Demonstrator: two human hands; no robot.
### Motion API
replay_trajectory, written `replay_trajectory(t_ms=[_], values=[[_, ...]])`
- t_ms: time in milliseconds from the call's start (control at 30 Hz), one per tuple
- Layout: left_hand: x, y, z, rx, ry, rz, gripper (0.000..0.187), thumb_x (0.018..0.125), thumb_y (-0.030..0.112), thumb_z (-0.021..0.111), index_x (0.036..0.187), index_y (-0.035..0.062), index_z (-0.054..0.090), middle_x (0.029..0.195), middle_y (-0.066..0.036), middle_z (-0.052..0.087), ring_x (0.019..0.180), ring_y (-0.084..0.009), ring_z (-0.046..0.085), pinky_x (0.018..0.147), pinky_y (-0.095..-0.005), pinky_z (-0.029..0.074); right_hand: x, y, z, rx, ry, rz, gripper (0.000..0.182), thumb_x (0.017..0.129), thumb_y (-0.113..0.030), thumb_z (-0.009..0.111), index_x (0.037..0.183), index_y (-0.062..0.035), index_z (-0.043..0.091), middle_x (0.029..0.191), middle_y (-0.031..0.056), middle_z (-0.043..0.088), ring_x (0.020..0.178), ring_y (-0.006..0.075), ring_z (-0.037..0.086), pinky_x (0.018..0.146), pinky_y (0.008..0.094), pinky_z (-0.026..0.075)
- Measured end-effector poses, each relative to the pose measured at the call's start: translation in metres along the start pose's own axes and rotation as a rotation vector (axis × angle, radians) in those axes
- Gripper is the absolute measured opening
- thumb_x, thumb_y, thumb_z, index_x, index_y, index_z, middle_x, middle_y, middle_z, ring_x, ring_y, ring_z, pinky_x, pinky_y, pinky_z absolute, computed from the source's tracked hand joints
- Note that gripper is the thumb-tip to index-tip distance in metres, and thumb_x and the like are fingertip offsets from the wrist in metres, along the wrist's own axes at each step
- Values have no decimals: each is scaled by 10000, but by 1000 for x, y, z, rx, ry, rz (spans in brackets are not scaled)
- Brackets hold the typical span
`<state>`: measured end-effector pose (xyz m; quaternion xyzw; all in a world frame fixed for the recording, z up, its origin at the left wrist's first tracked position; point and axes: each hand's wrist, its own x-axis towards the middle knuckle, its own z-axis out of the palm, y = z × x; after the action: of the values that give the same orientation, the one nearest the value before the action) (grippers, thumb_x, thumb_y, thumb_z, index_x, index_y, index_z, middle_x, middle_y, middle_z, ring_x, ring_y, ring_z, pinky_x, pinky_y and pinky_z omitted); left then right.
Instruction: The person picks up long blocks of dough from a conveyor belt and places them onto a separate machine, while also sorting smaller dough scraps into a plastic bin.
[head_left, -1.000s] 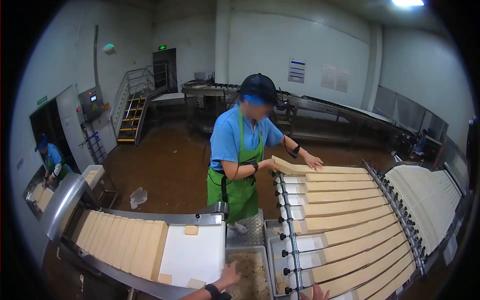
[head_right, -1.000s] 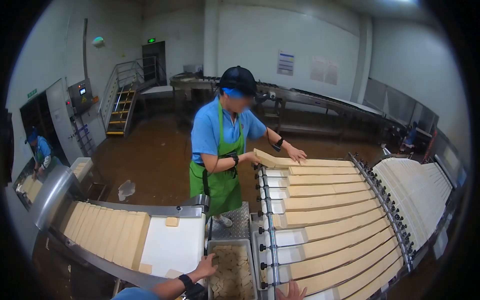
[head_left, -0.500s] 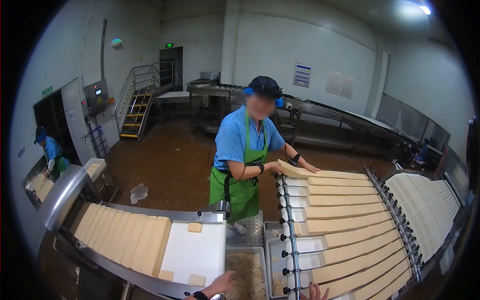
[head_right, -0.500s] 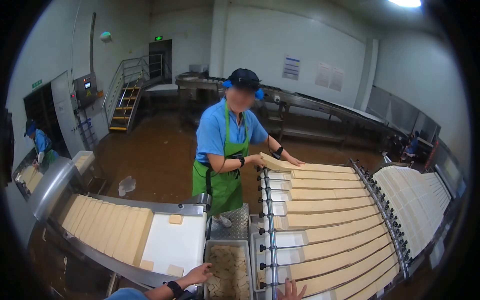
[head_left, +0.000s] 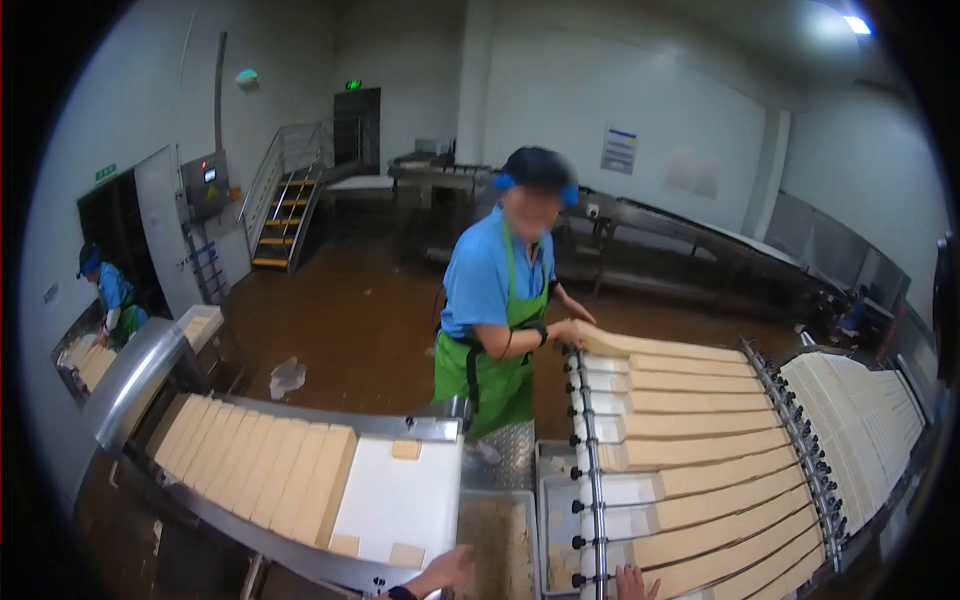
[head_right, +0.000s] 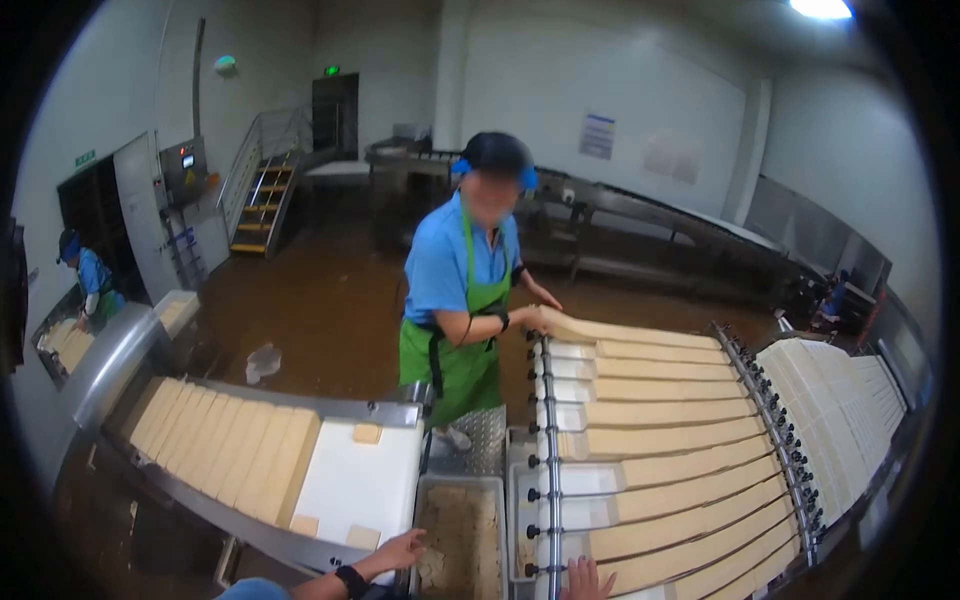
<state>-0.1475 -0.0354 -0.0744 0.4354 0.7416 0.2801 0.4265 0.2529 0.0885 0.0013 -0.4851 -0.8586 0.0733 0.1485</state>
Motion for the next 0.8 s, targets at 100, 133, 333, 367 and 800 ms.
replay_trajectory(t_ms=[100,133,333,367,800], values=[[-9,-8,5,-94,98,58,650,944,316,681,1496,47,469,1333,-196,665,1202,-341,657,1005,-428,533,9,-6,-8,-113,-68,-55,611,970,-201,611,1554,-126,448,1624,129,418,1526,318,336,1227,692,132],[8,-43,24,-118,163,126,612,974,305,630,1506,48,471,1373,-201,645,1241,-345,642,1052,-435,511,9,-4,-5,-147,-35,-92,563,955,-184,640,1507,-152,530,1608,138,435,1511,328,358,1224,694,147],[-66,4,-40,-396,666,-28,297,1048,207,564,1254,20,670,1013,-163,743,886,-279,696,810,-364,552,19,-29,-18,-323,-340,-55,730,962,-263,607,1609,-79,325,1673,213,282,1578,419,175,1230,694,45],[-73,0,-47,-490,879,-24,267,1017,139,609,1248,23,678,963,-126,737,850,-238,681,792,-349,547,23,-41,-22,-386,-343,-33,742,964,-270,617,1617,-88,315,1676,213,275,1578,419,175,1234,686,48],[-121,-113,-130,-48,1336,-483,784,815,180,834,1466,-17,444,1347,-262,381,1171,-442,541,1027,-475,471,259,-406,160,539,-292,-866,457,915,-95,705,1345,17,600,1172,237,586,1137,402,539,1028,477,436]])
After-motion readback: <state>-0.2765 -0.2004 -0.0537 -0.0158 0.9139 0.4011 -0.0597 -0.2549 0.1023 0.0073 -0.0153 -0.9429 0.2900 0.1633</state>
